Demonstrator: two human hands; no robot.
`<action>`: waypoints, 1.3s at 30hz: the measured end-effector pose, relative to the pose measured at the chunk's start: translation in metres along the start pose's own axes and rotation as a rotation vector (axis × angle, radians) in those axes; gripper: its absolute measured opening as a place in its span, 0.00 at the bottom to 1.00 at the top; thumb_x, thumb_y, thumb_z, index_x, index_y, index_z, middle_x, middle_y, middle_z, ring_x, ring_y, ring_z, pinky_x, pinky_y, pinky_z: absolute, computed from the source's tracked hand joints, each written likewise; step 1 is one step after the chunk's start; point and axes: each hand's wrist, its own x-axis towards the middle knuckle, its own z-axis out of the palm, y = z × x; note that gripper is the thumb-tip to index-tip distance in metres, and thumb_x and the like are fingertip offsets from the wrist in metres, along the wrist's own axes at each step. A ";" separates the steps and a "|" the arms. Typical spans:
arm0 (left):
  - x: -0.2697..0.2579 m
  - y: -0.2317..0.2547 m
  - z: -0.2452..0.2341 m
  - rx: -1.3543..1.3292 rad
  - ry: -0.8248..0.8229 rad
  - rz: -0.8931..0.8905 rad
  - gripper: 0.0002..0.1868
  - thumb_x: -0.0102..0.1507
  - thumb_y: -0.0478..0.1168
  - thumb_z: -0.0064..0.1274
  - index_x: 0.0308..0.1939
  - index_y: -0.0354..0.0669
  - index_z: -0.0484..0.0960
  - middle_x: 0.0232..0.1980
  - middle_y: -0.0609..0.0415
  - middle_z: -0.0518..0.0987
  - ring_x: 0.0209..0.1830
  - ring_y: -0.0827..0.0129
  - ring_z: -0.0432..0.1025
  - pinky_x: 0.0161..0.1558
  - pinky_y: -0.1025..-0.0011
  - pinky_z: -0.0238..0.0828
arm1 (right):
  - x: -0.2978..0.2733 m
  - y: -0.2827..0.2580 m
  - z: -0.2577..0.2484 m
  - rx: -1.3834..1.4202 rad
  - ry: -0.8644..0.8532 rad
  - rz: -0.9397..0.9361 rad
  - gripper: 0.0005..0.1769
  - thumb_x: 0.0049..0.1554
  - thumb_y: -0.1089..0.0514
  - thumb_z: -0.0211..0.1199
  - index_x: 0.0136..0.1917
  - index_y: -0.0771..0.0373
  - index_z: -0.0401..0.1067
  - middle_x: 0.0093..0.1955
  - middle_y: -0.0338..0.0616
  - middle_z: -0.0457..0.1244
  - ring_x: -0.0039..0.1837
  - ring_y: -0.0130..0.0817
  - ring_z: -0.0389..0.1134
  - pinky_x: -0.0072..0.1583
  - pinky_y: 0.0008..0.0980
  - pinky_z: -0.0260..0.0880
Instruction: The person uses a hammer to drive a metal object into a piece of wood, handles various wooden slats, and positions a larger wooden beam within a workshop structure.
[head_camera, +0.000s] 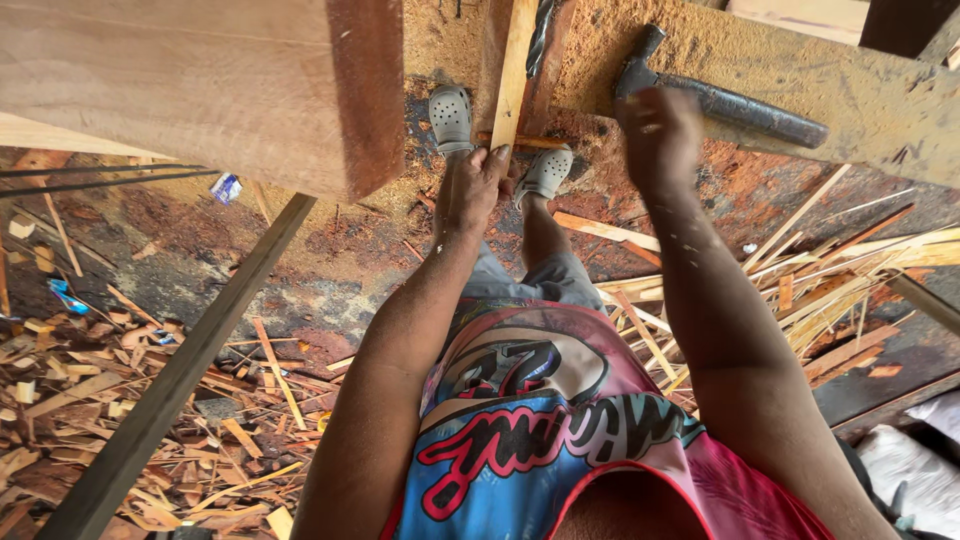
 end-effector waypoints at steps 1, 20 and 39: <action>0.001 -0.004 -0.001 0.024 0.017 -0.026 0.18 0.73 0.47 0.49 0.46 0.32 0.82 0.32 0.53 0.83 0.21 0.78 0.74 0.23 0.79 0.73 | 0.003 0.020 -0.009 -0.129 0.165 -0.046 0.10 0.64 0.64 0.67 0.58 0.58 0.75 0.58 0.43 0.68 0.63 0.40 0.68 0.65 0.37 0.74; 0.017 -0.036 0.004 -0.040 0.087 -0.047 0.16 0.70 0.47 0.52 0.46 0.35 0.83 0.25 0.56 0.80 0.17 0.79 0.70 0.16 0.80 0.63 | -0.069 0.071 -0.054 -0.240 -0.296 0.354 0.21 0.56 0.52 0.70 0.59 0.58 0.68 0.47 0.45 0.66 0.41 0.34 0.69 0.43 0.40 0.74; 0.011 -0.050 0.002 0.030 0.080 0.008 0.11 0.71 0.44 0.49 0.46 0.42 0.81 0.26 0.56 0.81 0.17 0.81 0.71 0.17 0.82 0.67 | -0.114 -0.002 -0.051 0.333 -0.433 0.183 0.18 0.62 0.54 0.53 0.63 0.63 0.63 0.36 0.39 0.64 0.35 0.30 0.67 0.39 0.34 0.77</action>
